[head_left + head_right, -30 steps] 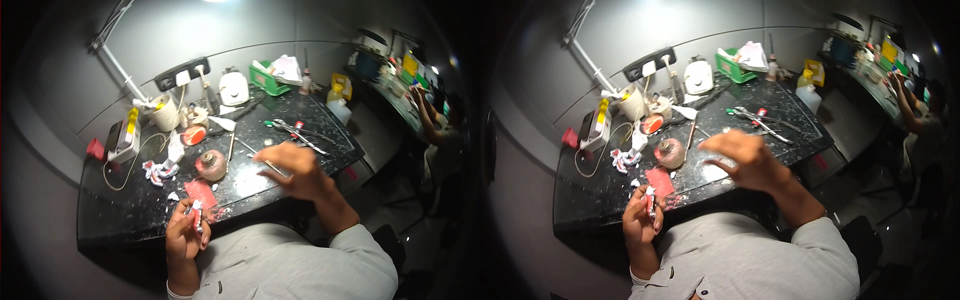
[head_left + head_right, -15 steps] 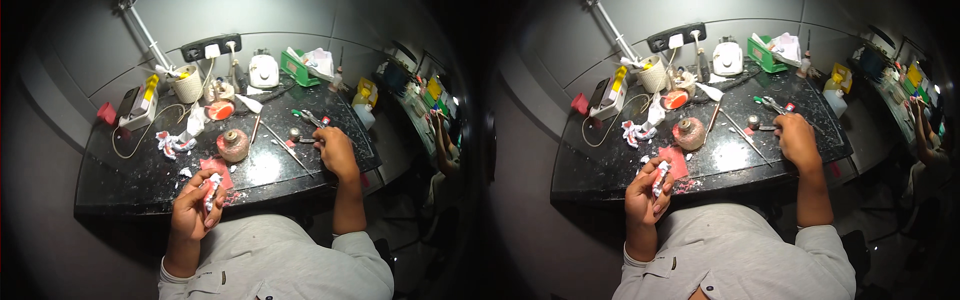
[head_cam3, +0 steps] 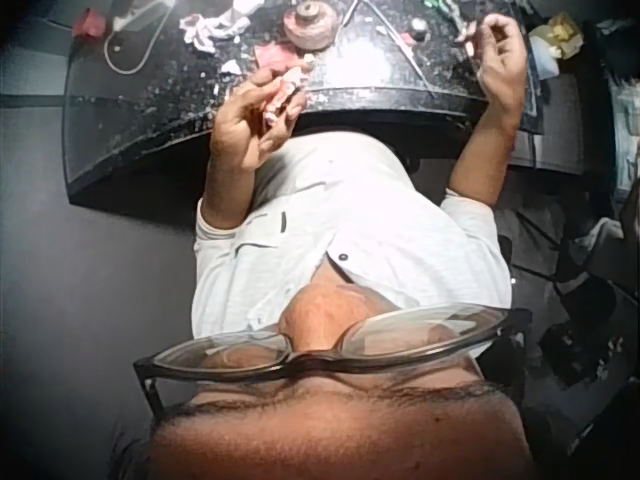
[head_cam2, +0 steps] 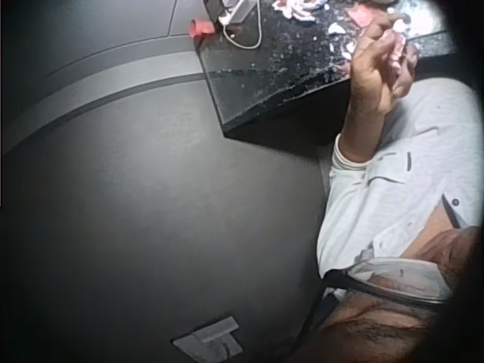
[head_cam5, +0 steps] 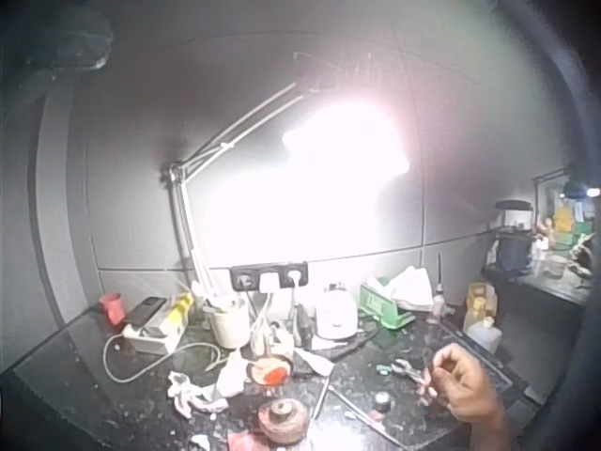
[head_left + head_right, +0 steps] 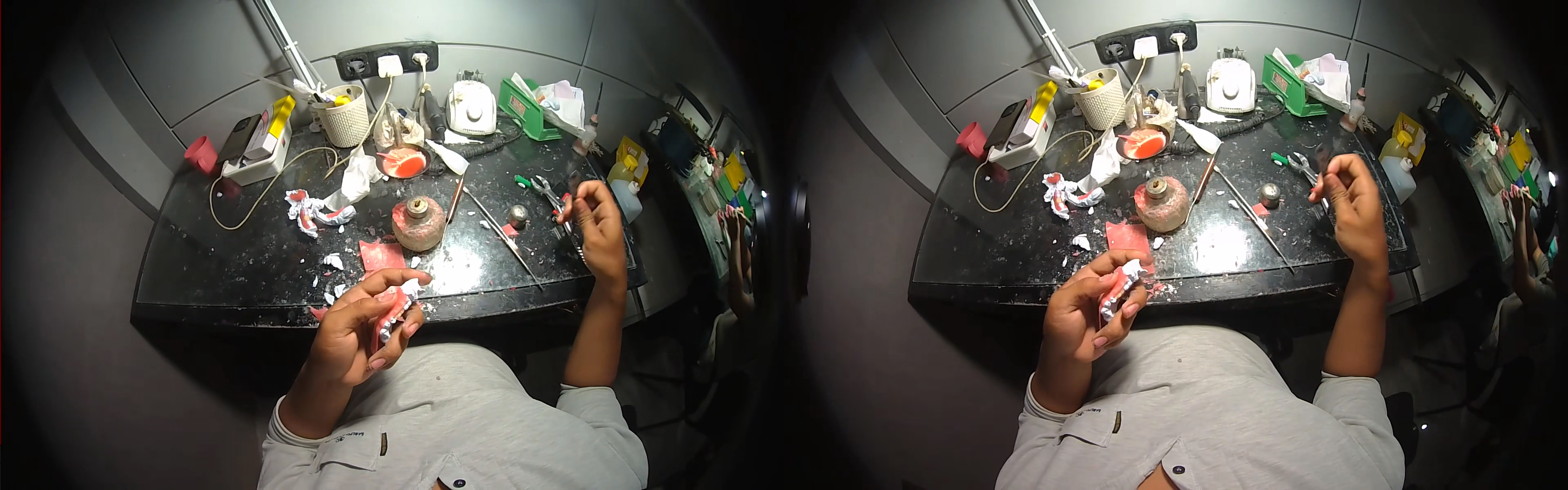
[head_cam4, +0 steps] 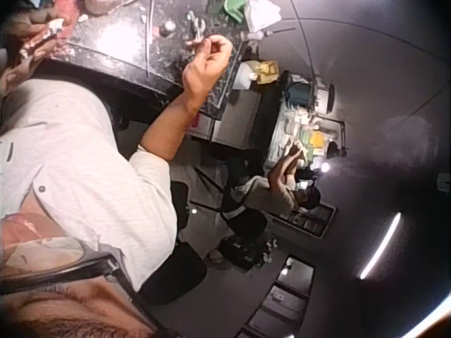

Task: The person trims excess material from a dental cast using a metal tool, shapes a wax sheet onto the cast by hand, and applies melted wax to the model using a heated carving tool.

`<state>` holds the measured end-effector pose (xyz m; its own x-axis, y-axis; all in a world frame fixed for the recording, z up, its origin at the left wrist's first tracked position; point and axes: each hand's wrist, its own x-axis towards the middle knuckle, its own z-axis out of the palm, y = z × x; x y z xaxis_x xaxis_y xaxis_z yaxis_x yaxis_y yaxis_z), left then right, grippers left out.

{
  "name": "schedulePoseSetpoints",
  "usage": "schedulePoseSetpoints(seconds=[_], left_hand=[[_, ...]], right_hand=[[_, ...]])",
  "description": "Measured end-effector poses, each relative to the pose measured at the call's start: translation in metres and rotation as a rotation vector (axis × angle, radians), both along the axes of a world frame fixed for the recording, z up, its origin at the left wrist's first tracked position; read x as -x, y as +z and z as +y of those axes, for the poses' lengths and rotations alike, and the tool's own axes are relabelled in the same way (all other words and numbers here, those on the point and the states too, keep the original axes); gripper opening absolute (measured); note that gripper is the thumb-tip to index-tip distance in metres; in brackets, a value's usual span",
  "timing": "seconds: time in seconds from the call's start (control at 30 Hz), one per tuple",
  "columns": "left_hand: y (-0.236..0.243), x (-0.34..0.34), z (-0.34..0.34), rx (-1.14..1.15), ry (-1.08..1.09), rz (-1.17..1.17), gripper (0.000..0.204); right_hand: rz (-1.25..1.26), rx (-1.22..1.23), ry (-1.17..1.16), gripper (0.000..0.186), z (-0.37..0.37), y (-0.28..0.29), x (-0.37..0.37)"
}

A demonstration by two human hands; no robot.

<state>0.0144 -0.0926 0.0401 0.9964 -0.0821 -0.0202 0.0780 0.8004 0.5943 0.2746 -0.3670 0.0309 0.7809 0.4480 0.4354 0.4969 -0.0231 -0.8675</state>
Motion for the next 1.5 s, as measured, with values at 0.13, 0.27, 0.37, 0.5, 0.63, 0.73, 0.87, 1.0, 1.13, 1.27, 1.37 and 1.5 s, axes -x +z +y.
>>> schedulePoseSetpoints(seconds=[0.13, 0.27, 0.37, 0.5, 0.63, 0.73, 0.87, 1.0, 1.13, 1.27, 1.37, 1.5], left_hand=[[0.001, 0.001, 0.001, 0.122, -0.091, 0.020, 0.040], [-0.001, 0.001, 0.002, 0.156, -0.123, 0.009, 0.037], [-0.002, 0.003, 0.003, 0.107, -0.114, 0.030, 0.035], [0.000, 0.002, -0.002, -0.157, -0.045, -0.023, 0.037], [0.002, 0.004, -0.006, -0.445, 0.048, -0.050, 0.037], [0.003, 0.005, -0.008, -0.515, 0.050, -0.033, 0.037], [0.005, 0.010, -0.006, -0.618, 0.082, -0.030, 0.041], [0.002, 0.011, -0.006, -0.737, 0.116, -0.086, 0.041], [0.005, 0.010, -0.002, -0.683, 0.063, -0.074, 0.041], [0.004, 0.012, -0.003, -0.597, 0.034, -0.045, 0.041], [0.005, 0.015, 0.000, -0.664, 0.046, -0.065, 0.042], [0.013, 0.018, -0.008, -0.778, 0.121, -0.075, 0.042]], right_hand=[[0.148, -0.406, 0.168, 0.016, 0.002, 0.010, 0.008], [0.050, -0.416, 0.265, 0.022, -0.005, 0.017, 0.019], [0.295, -0.532, 0.303, 0.045, -0.011, 0.017, 0.028], [0.093, -0.597, 0.080, 0.078, 0.040, 0.035, 0.068], [0.045, -0.313, 0.345, 0.087, 0.026, 0.025, 0.079], [-0.002, -0.325, 0.431, 0.063, 0.049, 0.021, 0.104], [-0.125, -0.079, 0.536, 0.023, 0.052, 0.038, 0.122], [-0.200, -0.088, 0.549, 0.022, 0.064, 0.037, 0.133], [-0.303, -0.102, 0.545, 0.023, 0.066, 0.032, 0.130], [-0.472, -0.101, 0.526, 0.030, 0.076, 0.030, 0.136], [-0.512, -0.028, 0.531, 0.023, 0.078, 0.028, 0.141], [-0.544, -0.031, 0.545, 0.021, 0.081, 0.022, 0.142]])
